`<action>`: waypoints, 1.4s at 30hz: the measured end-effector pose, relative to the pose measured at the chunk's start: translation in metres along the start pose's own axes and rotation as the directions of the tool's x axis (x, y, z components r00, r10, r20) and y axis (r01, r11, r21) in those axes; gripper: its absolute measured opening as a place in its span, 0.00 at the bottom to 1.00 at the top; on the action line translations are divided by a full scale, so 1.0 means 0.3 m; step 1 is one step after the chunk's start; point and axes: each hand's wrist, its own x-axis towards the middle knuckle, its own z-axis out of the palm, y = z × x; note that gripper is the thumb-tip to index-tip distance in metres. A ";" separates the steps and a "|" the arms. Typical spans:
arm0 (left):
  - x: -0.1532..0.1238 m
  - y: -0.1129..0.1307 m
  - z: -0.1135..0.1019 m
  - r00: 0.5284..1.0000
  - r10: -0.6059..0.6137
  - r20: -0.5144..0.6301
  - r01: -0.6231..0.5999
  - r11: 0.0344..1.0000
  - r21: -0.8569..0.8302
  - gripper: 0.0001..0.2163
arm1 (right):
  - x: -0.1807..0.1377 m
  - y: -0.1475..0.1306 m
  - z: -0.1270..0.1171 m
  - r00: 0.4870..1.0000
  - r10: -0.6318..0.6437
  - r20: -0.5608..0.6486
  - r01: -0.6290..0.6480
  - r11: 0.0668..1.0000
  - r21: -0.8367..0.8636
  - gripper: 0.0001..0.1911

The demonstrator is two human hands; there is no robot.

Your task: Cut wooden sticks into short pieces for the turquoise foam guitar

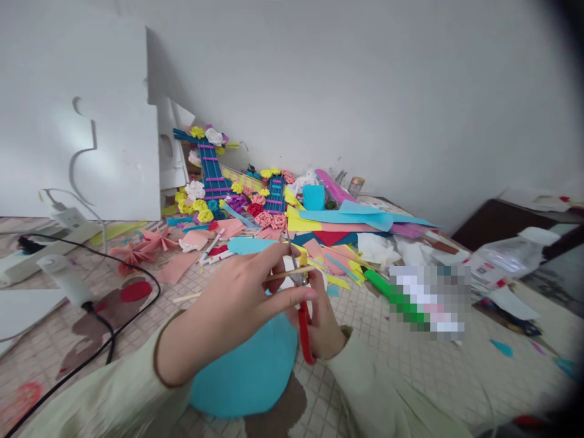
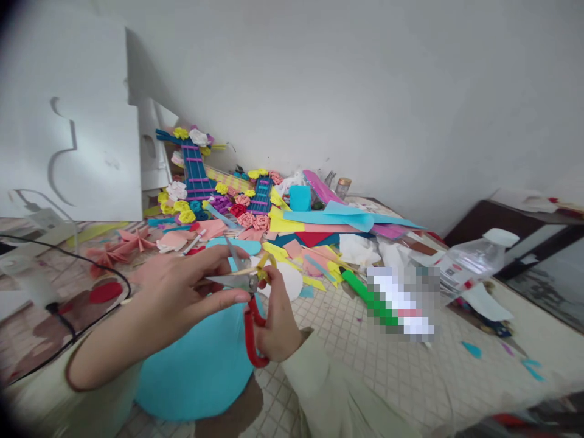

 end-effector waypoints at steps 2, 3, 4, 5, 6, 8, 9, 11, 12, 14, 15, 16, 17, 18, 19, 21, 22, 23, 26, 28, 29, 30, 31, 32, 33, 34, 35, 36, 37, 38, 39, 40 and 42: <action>-0.004 0.002 0.000 0.999 0.026 -0.020 -0.023 0.990 0.138 0.21 | -0.002 0.004 -0.007 0.999 0.038 0.027 -0.039 0.998 0.058 0.29; -0.006 0.002 0.003 0.999 0.043 -0.032 -0.035 0.974 0.223 0.21 | -0.001 0.005 -0.010 0.998 0.050 0.043 -0.054 0.994 0.093 0.28; -0.008 0.002 0.007 0.997 0.065 -0.042 -0.048 0.949 0.310 0.20 | 0.000 0.006 -0.013 0.997 0.056 0.058 -0.063 0.990 0.128 0.27; -0.010 0.002 0.012 0.995 0.090 -0.047 -0.065 0.919 0.388 0.17 | 0.002 0.006 -0.014 0.996 0.060 0.067 -0.070 0.985 0.160 0.26; -0.011 0.002 0.018 0.992 0.115 -0.043 -0.083 0.889 0.450 0.14 | 0.004 0.006 -0.014 0.995 0.063 0.077 -0.076 0.979 0.189 0.25; -0.011 0.001 0.028 0.987 0.157 -0.027 -0.118 0.840 0.530 0.10 | 0.009 0.003 -0.012 0.993 0.077 0.088 -0.095 0.970 0.225 0.23; -0.011 0.000 0.032 0.985 0.169 -0.028 -0.126 0.825 0.552 0.09 | 0.010 0.000 -0.010 0.992 0.087 0.090 -0.105 0.969 0.223 0.22; -0.009 -0.001 0.035 0.984 0.177 -0.032 -0.127 0.808 0.575 0.08 | 0.012 -0.007 -0.006 0.991 0.099 0.090 -0.116 0.973 0.200 0.20; -0.009 -0.002 0.034 0.984 0.173 -0.032 -0.122 0.803 0.583 0.08 | 0.011 -0.011 -0.005 0.990 0.109 0.092 -0.125 0.974 0.189 0.19; -0.008 -0.003 0.031 0.988 0.152 -0.015 -0.114 0.799 0.590 0.06 | 0.009 -0.019 -0.007 0.987 0.121 0.105 -0.139 0.973 0.183 0.19; -0.008 -0.004 0.029 0.990 0.141 0.002 -0.115 0.800 0.588 0.05 | 0.008 -0.023 -0.008 0.986 0.121 0.115 -0.140 0.973 0.182 0.19; -0.008 -0.005 0.028 0.991 0.132 0.013 -0.115 0.804 0.584 0.05 | 0.006 -0.025 -0.010 0.984 0.124 0.124 -0.145 0.973 0.178 0.19; -0.008 -0.006 0.027 0.992 0.126 0.023 -0.116 0.809 0.576 0.05 | 0.005 -0.026 -0.012 0.982 0.129 0.137 -0.151 0.974 0.170 0.19; -0.009 -0.007 0.027 0.992 0.122 0.034 -0.120 0.815 0.566 0.06 | 0.004 -0.027 -0.014 0.981 0.129 0.146 -0.152 0.975 0.162 0.20; -0.009 -0.008 0.027 0.992 0.120 0.042 -0.123 0.820 0.559 0.06 | 0.002 -0.027 -0.016 0.980 0.129 0.150 -0.153 0.976 0.155 0.20; -0.009 -0.010 0.028 0.993 0.108 0.056 -0.121 0.824 0.554 0.07 | 0.000 -0.024 -0.018 0.981 0.124 0.151 -0.147 0.978 0.150 0.21; -0.009 -0.010 0.029 0.993 0.102 0.059 -0.118 0.825 0.552 0.08 | -0.002 -0.022 -0.018 0.982 0.116 0.148 -0.138 0.979 0.149 0.22; -0.009 -0.011 0.029 0.993 0.096 0.064 -0.116 0.827 0.550 0.08 | -0.003 -0.020 -0.019 0.983 0.107 0.148 -0.129 0.980 0.149 0.22; -0.008 -0.012 0.028 0.993 0.086 0.083 -0.117 0.830 0.546 0.08 | -0.006 -0.015 -0.018 0.979 0.121 0.166 -0.147 0.978 0.151 0.23; -0.007 -0.013 0.026 0.992 0.088 0.090 -0.123 0.820 0.560 0.07 | -0.007 -0.016 -0.017 0.975 0.140 0.174 -0.168 0.972 0.162 0.24; -0.006 -0.014 0.025 0.992 0.094 0.090 -0.128 0.812 0.570 0.07 | -0.007 -0.018 -0.016 0.973 0.151 0.174 -0.180 0.970 0.166 0.24; -0.006 -0.014 0.025 0.991 0.102 0.086 -0.133 0.804 0.579 0.07 | -0.006 -0.021 -0.015 0.972 0.159 0.172 -0.188 0.968 0.167 0.24; -0.005 -0.014 0.024 0.990 0.112 0.084 -0.140 0.798 0.586 0.07 | -0.005 -0.024 -0.014 0.972 0.162 0.170 -0.190 0.967 0.167 0.23; -0.005 -0.014 0.025 0.989 0.122 0.082 -0.147 0.793 0.591 0.07 | -0.004 -0.027 -0.013 0.973 0.161 0.167 -0.188 0.968 0.164 0.23; -0.005 -0.014 0.025 0.988 0.129 0.082 -0.152 0.790 0.594 0.07 | -0.003 -0.031 -0.012 0.974 0.158 0.164 -0.184 0.970 0.156 0.21; -0.006 -0.014 0.026 0.988 0.130 0.085 -0.156 0.789 0.594 0.07 | -0.002 -0.034 -0.012 0.975 0.156 0.160 -0.180 0.973 0.147 0.20; -0.007 -0.014 0.027 0.988 0.128 0.089 -0.156 0.790 0.593 0.08 | 0.000 -0.037 -0.012 0.975 0.155 0.158 -0.177 0.974 0.139 0.18; -0.008 -0.015 0.028 0.988 0.123 0.097 -0.156 0.791 0.591 0.08 | 0.000 -0.038 -0.013 0.975 0.155 0.158 -0.176 0.975 0.133 0.17; -0.009 -0.015 0.028 0.987 0.116 0.108 -0.157 0.795 0.586 0.08 | 0.001 -0.038 -0.013 0.975 0.151 0.160 -0.173 0.976 0.130 0.16; -0.010 -0.016 0.029 0.987 0.108 0.120 -0.158 0.798 0.581 0.08 | 0.001 -0.037 -0.013 0.976 0.148 0.157 -0.169 0.977 0.131 0.15; -0.011 -0.017 0.029 0.986 0.101 0.131 -0.159 0.801 0.577 0.07 | 0.000 -0.035 -0.014 0.978 0.143 0.152 -0.164 0.977 0.136 0.15; -0.010 -0.018 0.030 0.985 0.095 0.142 -0.160 0.804 0.573 0.07 | 0.000 -0.032 -0.014 0.979 0.141 0.144 -0.161 0.977 0.138 0.16; -0.008 -0.020 0.031 0.982 0.090 0.163 -0.168 0.812 0.559 0.08 | 0.000 -0.025 -0.016 0.983 0.140 0.123 -0.155 0.980 0.126 0.14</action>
